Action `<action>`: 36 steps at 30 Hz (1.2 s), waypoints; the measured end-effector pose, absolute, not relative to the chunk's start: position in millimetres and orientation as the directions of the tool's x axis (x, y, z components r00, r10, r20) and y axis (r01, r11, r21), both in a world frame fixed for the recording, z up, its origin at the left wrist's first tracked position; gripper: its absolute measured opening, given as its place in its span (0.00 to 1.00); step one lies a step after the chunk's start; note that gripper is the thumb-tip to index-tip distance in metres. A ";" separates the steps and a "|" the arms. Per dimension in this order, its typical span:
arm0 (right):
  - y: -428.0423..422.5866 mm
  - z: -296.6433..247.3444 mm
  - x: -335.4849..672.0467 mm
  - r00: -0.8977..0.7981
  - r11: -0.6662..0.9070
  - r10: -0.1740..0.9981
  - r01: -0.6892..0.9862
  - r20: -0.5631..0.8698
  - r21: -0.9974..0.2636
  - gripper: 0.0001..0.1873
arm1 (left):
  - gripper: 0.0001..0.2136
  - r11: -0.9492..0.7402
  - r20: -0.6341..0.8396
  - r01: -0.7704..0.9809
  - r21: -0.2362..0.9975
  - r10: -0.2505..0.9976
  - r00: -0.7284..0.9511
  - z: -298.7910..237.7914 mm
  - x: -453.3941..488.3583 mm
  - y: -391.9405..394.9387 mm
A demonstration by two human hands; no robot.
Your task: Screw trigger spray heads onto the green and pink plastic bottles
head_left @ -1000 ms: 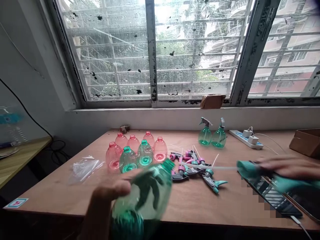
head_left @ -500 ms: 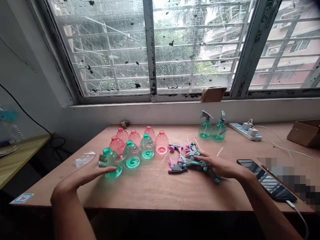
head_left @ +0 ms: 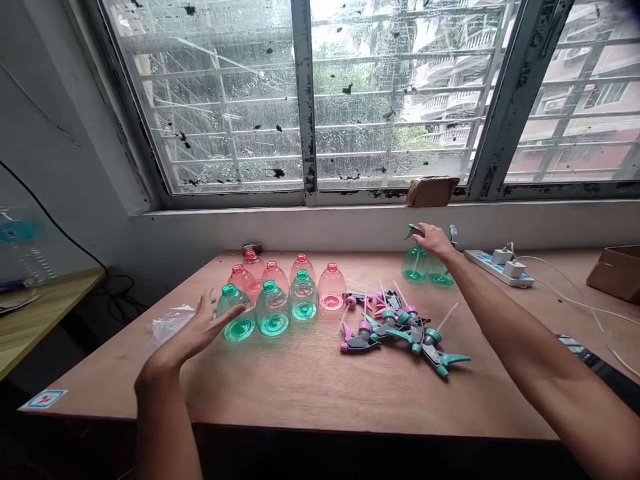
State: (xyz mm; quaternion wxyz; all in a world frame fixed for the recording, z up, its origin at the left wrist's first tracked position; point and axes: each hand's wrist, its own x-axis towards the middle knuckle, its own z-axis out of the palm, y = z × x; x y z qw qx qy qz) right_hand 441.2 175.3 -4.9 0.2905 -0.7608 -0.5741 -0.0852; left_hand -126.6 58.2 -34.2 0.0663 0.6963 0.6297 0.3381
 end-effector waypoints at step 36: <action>-110.7 3.7 325.9 -0.505 0.824 0.555 0.227 0.661 -0.519 0.07 | 0.31 -0.653 0.041 0.253 0.714 0.399 0.916 12.3 52.5 -40.4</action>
